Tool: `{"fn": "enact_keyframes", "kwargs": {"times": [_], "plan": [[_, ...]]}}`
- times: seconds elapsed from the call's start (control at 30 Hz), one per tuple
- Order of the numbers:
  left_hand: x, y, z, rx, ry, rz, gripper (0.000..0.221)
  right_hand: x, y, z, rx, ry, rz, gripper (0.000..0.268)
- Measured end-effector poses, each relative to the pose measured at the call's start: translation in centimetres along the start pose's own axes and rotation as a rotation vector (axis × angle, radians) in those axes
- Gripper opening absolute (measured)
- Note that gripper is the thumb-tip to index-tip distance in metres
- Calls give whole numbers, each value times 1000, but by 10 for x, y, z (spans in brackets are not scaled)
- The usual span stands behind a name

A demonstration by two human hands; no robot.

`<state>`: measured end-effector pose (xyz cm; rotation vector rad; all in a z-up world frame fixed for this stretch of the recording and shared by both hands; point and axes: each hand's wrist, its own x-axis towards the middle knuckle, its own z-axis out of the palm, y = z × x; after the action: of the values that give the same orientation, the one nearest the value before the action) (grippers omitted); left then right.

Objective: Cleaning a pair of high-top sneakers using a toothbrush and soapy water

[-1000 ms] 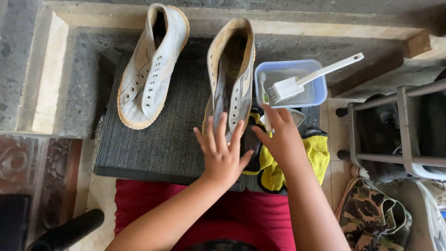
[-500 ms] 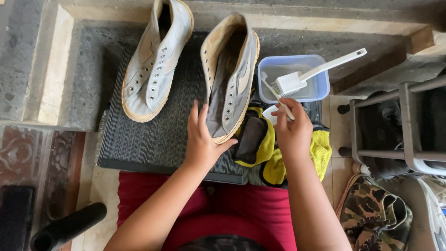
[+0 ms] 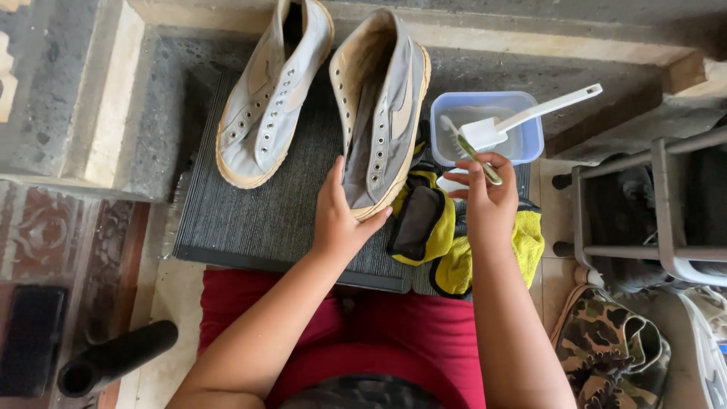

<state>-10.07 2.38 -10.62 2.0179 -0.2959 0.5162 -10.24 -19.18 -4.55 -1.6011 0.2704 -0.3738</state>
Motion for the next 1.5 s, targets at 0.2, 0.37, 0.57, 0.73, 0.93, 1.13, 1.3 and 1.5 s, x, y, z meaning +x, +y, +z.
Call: {"fn": "enact_keyframes", "kwargs": {"times": [0.2, 0.37, 0.57, 0.73, 0.93, 1.13, 1.3, 1.5], "plan": [[-3, -12, -1, -5, 62, -4, 107, -2, 7, 2, 92, 41, 23, 13], [-1, -26, -4, -69, 91, -67, 102, 1, 21, -6, 185, 60, 83, 8], [1, -36, -2, -81, 114, -74, 89, -10, 0, 5, 301, 6, 9, 6], [2, -34, 1, -50, 145, -62, 83, -11, -8, 40, 330, -148, -136, 6], [4, -23, -5, -61, 126, -38, 94, -14, -24, 86, 103, -317, -235, 29], [8, -21, -7, -70, 162, 23, 97, -37, -27, 83, -356, -185, -294, 27], [25, -7, -9, -26, 215, 58, 50, -42, -19, 60, -457, -114, -407, 28], [90, -11, 39, -321, 233, -86, 50, -51, -10, 36, -649, -76, -527, 27]]}}
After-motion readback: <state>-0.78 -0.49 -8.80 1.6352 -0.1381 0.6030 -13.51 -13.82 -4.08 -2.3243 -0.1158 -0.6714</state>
